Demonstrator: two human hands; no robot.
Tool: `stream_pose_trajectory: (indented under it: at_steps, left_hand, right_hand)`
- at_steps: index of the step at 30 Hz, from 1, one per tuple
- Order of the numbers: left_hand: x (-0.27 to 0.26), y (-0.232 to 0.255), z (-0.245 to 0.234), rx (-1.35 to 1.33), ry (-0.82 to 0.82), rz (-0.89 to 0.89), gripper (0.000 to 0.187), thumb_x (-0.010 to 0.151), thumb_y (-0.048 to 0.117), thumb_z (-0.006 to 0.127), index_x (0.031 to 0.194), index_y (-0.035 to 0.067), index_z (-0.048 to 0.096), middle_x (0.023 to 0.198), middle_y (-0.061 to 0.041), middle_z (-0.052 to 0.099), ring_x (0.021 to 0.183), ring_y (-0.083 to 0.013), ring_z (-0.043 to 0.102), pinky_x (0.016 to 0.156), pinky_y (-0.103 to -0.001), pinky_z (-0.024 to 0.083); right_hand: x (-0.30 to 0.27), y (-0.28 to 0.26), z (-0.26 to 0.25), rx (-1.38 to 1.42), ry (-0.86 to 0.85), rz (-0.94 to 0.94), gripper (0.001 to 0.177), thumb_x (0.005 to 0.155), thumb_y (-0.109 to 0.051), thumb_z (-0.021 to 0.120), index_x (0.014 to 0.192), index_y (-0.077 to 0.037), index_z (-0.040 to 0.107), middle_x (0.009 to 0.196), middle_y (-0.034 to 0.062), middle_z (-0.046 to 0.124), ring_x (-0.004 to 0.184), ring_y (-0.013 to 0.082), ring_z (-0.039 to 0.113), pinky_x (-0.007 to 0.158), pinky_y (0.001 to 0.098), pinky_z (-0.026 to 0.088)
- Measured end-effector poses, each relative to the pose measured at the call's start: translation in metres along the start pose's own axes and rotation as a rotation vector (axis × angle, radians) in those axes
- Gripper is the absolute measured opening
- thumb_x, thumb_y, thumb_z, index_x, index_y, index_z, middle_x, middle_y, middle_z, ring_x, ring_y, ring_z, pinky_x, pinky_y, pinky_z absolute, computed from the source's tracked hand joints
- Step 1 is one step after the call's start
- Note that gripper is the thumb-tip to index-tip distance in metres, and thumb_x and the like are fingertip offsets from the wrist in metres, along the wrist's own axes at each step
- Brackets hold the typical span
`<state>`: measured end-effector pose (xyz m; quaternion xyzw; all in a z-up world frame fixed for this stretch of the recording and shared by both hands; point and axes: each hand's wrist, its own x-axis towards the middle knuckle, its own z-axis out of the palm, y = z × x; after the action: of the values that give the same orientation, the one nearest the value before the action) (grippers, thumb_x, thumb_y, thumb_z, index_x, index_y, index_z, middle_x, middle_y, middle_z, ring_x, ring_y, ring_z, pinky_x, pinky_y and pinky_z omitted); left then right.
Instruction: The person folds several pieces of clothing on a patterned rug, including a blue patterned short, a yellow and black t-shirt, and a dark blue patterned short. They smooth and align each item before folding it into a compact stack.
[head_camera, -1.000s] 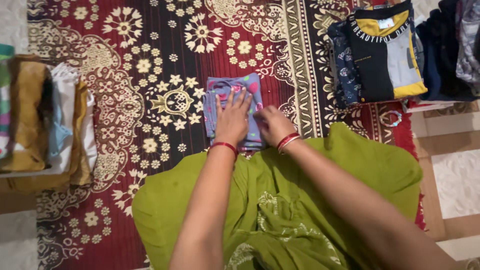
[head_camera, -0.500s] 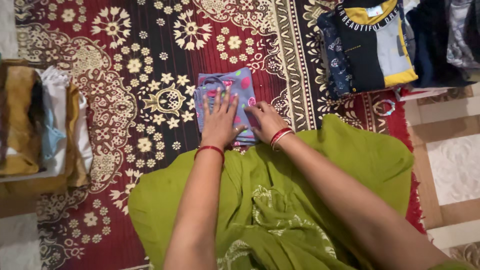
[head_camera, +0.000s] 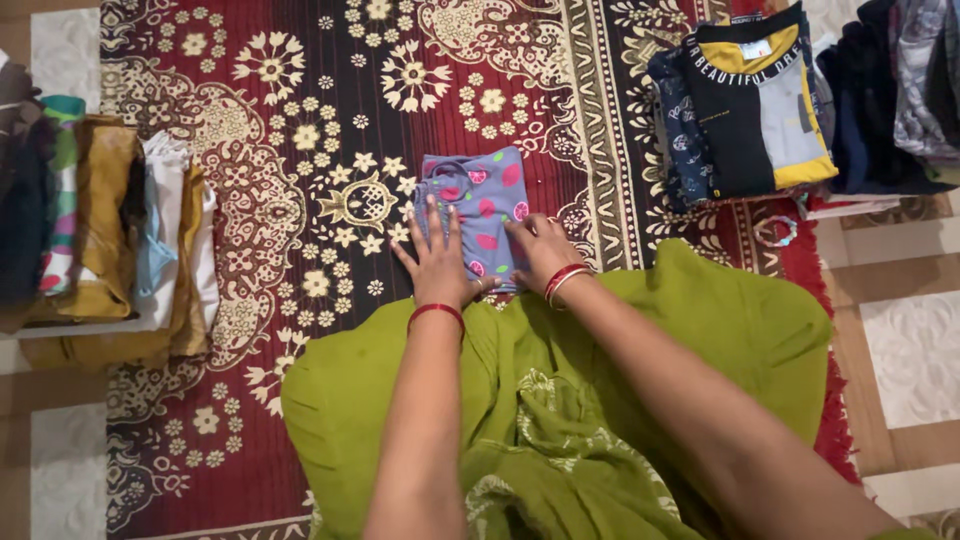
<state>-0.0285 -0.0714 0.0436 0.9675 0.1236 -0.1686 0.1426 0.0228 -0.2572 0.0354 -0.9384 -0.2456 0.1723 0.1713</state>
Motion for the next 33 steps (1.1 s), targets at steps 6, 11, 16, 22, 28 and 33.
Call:
stream_pose_trajectory:
  at_steps: [6, 11, 16, 22, 28, 33]
  left_hand:
    - [0.008, 0.002, -0.006, -0.014, -0.077, -0.016, 0.148, 0.050, 0.064, 0.094, 0.165, 0.022, 0.010, 0.172, -0.007, -0.013, 0.157, -0.0396, -0.008, 0.122, -0.067, 0.005]
    - [0.009, -0.002, -0.008, -0.073, -0.137, -0.026, 0.152, 0.046, 0.061, 0.097, 0.165, 0.024, 0.011, 0.172, -0.006, -0.012, 0.159, -0.0387, -0.007, 0.125, -0.060, 0.008]
    - [0.013, -0.016, 0.000, -0.222, -0.027, 0.055, 0.133, 0.058, 0.055, 0.096, 0.163, 0.024, 0.020, 0.171, -0.005, -0.006, 0.157, -0.0378, -0.001, 0.123, -0.062, 0.008]
    - [0.007, -0.015, 0.012, -0.396, 0.189, 0.050, 0.078, 0.075, 0.029, 0.089, 0.145, 0.024, 0.055, 0.171, -0.003, 0.013, 0.158, -0.0362, 0.009, 0.124, -0.065, 0.009]
    - [0.002, -0.007, 0.005, -0.425, 0.230, 0.039, 0.037, 0.073, 0.013, 0.086, 0.105, 0.021, 0.070, 0.171, -0.005, 0.015, 0.157, -0.0371, 0.011, 0.124, -0.064, 0.009]
    - [0.000, -0.009, 0.000, -0.515, 0.227, 0.014, 0.018, 0.073, 0.015, 0.086, 0.084, 0.020, 0.074, 0.168, -0.003, 0.020, 0.156, -0.0344, 0.016, 0.122, -0.067, 0.008]
  right_hand:
    - [0.005, -0.001, 0.005, -0.062, -0.041, 0.031, 0.086, 0.070, -0.022, 0.088, 0.147, -0.020, 0.050, 0.141, 0.0165, 0.047, 0.128, 0.0407, 0.048, 0.108, 0.0444, 0.045]
    - [0.009, -0.005, 0.008, -0.128, -0.099, 0.062, 0.086, 0.072, -0.021, 0.085, 0.150, -0.022, 0.047, 0.144, 0.0175, 0.043, 0.127, 0.0431, 0.048, 0.106, 0.0468, 0.046]
    - [0.014, -0.004, 0.010, -0.215, -0.122, 0.051, 0.087, 0.073, -0.019, 0.084, 0.152, -0.020, 0.045, 0.145, 0.0212, 0.042, 0.124, 0.0469, 0.049, 0.105, 0.0480, 0.047]
    - [0.016, -0.003, 0.013, -0.226, -0.108, 0.059, 0.083, 0.077, -0.017, 0.079, 0.153, -0.022, 0.047, 0.144, 0.0218, 0.043, 0.122, 0.0455, 0.051, 0.104, 0.0473, 0.048]
    - [0.005, 0.006, 0.003, -0.057, -0.056, 0.017, 0.084, 0.067, -0.025, 0.090, 0.144, -0.023, 0.057, 0.138, 0.0128, 0.049, 0.119, 0.0376, 0.053, 0.106, 0.0420, 0.046]
    - [0.003, 0.010, 0.001, 0.032, -0.001, -0.002, 0.083, 0.067, -0.027, 0.092, 0.143, -0.024, 0.060, 0.134, 0.0097, 0.053, 0.121, 0.0317, 0.055, 0.107, 0.0392, 0.046]
